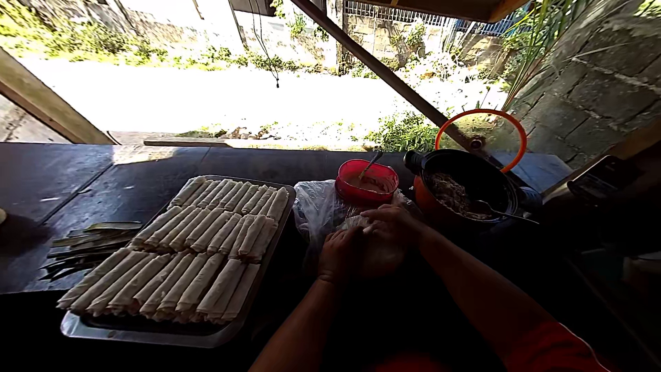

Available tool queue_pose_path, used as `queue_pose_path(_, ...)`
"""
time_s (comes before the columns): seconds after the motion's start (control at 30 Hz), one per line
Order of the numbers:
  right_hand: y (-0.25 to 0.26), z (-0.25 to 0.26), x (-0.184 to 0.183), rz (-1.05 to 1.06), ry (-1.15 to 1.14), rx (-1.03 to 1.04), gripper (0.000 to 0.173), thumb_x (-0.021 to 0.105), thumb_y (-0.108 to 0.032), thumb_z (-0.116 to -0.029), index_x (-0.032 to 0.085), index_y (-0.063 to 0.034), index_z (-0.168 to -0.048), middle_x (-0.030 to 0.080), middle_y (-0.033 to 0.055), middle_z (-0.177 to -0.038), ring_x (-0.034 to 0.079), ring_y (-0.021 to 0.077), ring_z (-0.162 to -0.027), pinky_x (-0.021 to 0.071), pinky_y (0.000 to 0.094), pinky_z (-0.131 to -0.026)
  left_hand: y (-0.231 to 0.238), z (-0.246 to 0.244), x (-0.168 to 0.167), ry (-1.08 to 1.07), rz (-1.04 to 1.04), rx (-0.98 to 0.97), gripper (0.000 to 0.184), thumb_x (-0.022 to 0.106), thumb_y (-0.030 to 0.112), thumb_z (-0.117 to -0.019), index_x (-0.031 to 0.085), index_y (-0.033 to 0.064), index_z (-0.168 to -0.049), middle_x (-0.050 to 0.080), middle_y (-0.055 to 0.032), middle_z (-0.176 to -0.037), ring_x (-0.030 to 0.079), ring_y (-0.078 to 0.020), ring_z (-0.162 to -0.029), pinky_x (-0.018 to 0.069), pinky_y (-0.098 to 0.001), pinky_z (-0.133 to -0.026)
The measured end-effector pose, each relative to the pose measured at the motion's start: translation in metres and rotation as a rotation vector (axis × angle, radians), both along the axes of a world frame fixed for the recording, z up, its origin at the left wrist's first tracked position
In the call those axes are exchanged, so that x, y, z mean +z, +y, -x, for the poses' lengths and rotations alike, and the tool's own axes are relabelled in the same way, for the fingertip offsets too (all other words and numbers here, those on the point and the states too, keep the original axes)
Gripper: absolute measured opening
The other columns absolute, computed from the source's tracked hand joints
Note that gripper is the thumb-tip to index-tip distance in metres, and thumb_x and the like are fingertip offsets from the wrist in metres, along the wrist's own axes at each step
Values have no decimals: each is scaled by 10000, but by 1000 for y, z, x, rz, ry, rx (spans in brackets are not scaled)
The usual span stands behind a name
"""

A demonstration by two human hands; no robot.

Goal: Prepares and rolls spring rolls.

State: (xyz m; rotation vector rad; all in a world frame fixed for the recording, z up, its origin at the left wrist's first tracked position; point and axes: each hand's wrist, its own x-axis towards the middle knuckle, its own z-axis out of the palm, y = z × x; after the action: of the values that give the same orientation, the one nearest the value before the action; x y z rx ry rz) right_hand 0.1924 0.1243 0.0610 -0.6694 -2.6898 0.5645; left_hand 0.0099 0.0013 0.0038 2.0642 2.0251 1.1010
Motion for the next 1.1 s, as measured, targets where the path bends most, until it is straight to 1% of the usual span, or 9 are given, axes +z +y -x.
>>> queue_pose_path(0.1,0,-7,-11,-5,7,-31,283,646,-229,-978,743,-203,-1243,762,-11,-1101,680,150,-1099,509,376,-1048,4,6,5,-161,87,-9,275,679,288,-957,708,210,-1220,763,105,-1064,668,-127,-1098,515,-415,-1008)
queue_pose_path(0.17,1,-7,-16,-8,31,-45,227,618,-237,-1003,774,-189,-1160,766,0,-1090,685,142,-1098,514,355,-1042,5,10,6,-204,125,-20,283,671,273,-964,688,207,-1239,763,105,-1059,674,-118,-1081,522,-408,-1001)
queue_pose_path(0.27,2,-8,-17,50,25,-47,243,577,-226,-1018,775,-168,-1147,764,16,-1120,681,144,-1132,505,355,-1063,7,11,9,-153,144,-25,299,654,263,-971,679,199,-1262,765,96,-1066,678,-134,-1076,520,-413,-999)
queue_pose_path(0.37,10,-7,-18,122,56,-37,230,602,-248,-1009,781,-143,-1108,769,17,-1092,691,123,-1095,516,353,-1043,13,8,19,-46,133,-50,412,710,342,-935,661,207,-1321,756,69,-1120,673,-187,-1095,493,-493,-1005)
queue_pose_path(0.5,17,-2,-12,228,-47,-10,226,608,-250,-1009,766,-138,-1126,763,12,-1101,692,101,-1082,523,362,-1033,24,1,23,-44,225,-71,439,699,339,-948,616,207,-1359,746,68,-1080,673,-173,-1065,476,-490,-1021)
queue_pose_path(0.7,24,-2,-15,340,36,23,213,602,-207,-1014,773,-103,-1089,767,32,-1067,705,102,-1033,550,380,-985,24,0,15,-33,211,-37,427,638,362,-979,598,205,-1374,752,82,-1035,677,-144,-1044,468,-476,-1037)
queue_pose_path(0.8,24,-2,-16,286,14,31,222,592,-217,-1016,775,-119,-1095,763,33,-1093,698,116,-1066,538,382,-1004,23,0,13,-22,211,-22,411,612,380,-995,599,211,-1369,749,91,-1037,676,-131,-1038,465,-465,-1038)
queue_pose_path(0.93,20,-6,-20,155,-10,70,237,674,-295,-973,767,-141,-1128,721,32,-1192,666,154,-1132,527,395,-1030,24,2,11,-62,212,-17,419,616,393,-994,594,197,-1363,752,98,-1014,677,-110,-1015,460,-462,-1047)
queue_pose_path(1.1,21,-4,-22,143,-23,84,244,609,-279,-1022,778,-126,-1106,732,39,-1166,667,152,-1133,516,371,-1039,24,1,9,-62,188,-5,456,633,387,-981,574,188,-1387,753,104,-1031,683,-98,-1002,469,-459,-1042)
